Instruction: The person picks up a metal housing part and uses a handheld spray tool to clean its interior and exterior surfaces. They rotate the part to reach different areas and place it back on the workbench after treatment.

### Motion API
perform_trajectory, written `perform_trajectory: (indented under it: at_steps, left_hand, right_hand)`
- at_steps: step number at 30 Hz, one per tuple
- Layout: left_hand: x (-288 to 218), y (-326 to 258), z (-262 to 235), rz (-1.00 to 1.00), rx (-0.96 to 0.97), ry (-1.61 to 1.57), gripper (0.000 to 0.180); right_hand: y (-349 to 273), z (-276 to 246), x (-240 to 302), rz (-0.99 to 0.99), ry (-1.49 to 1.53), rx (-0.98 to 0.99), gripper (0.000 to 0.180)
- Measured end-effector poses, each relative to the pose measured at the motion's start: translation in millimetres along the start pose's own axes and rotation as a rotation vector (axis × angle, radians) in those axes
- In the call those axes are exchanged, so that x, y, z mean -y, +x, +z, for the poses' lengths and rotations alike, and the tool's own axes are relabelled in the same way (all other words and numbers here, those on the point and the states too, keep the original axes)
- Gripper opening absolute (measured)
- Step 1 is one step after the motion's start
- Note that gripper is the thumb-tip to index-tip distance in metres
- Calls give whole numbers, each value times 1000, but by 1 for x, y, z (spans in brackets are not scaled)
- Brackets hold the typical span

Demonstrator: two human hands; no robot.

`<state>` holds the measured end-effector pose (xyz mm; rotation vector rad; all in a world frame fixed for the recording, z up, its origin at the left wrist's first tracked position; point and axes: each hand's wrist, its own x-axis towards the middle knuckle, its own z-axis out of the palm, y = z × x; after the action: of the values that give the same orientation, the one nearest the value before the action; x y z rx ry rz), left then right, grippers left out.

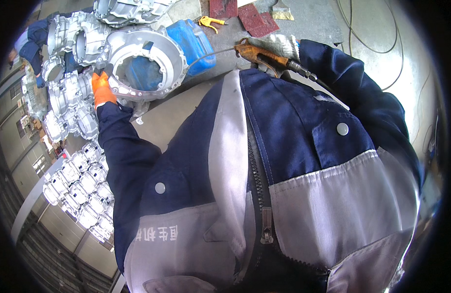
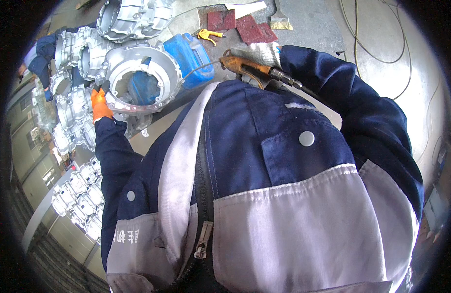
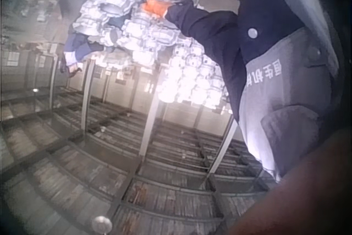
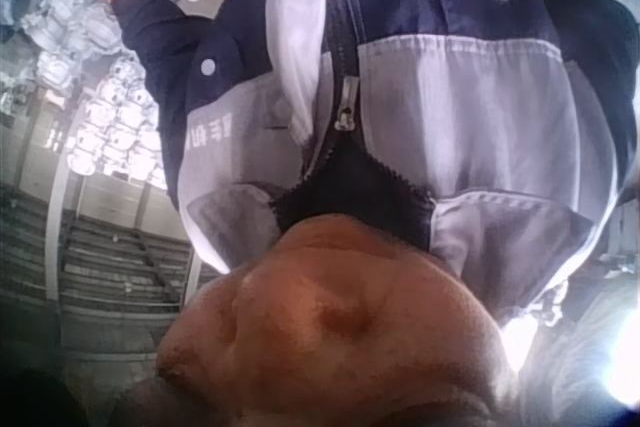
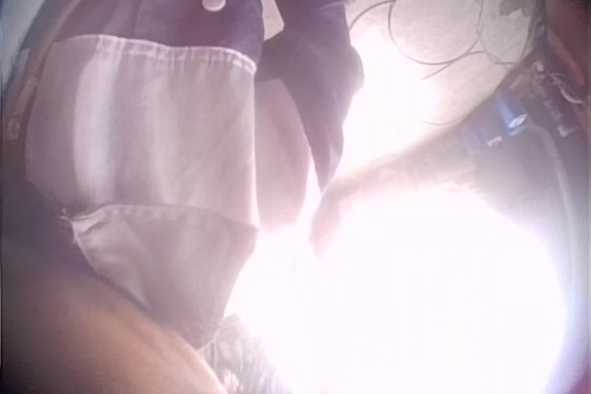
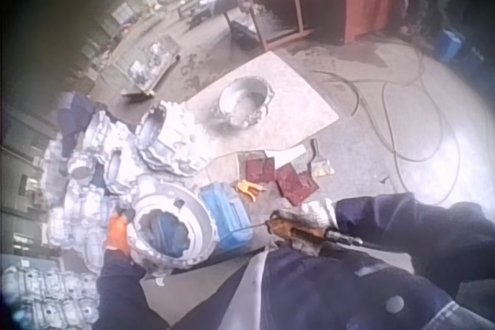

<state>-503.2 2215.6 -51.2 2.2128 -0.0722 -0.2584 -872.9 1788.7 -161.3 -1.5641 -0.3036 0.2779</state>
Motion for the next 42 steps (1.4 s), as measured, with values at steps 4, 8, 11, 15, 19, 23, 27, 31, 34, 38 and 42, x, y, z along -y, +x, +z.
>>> perform_trajectory:
  at_steps: [4, 8, 11, 15, 19, 23, 27, 31, 34, 38, 42]
  left_hand:
    - [-5, -4, 1, -23, 4, 21, 39]
    - [-9, -7, 3, -48, 17, -29, 36]
    - [-9, -7, 3, -45, 20, -35, 33]
    - [-7, -6, 2, -22, 21, -12, 32]
    - [-10, -7, 4, 21, 11, -3, 33]
    - [-15, -12, 8, -32, 2, -42, 39]
    - [-7, -7, 4, -66, 19, -94, 42]
    - [11, 14, -4, -76, -30, 82, 41]
    - [19, 21, -6, -76, -100, 160, 41]
    - [15, 7, -5, 11, -180, 252, 49]
    - [1, 12, 3, -31, -73, 513, 47]
  right_hand:
    - [-1, 3, 4, 289, 107, -48, 34]
    - [-7, -3, 13, 383, 158, -44, 34]
    - [-4, -5, 12, 317, 136, 0, 36]
    - [-2, -3, 15, 379, 238, 51, 42]
    - [-4, -1, 25, 423, 223, -23, 45]
    - [3, -3, 23, 424, -136, 43, 49]
    - [4, -7, 24, 312, -143, 57, 53]
    - [10, -13, 54, 328, 609, 78, 47]
    - [33, -16, 80, 252, 994, 292, 53]
    - [35, -17, 80, 4, 621, 242, 56]
    - [5, -10, 48, 113, 291, 107, 45]
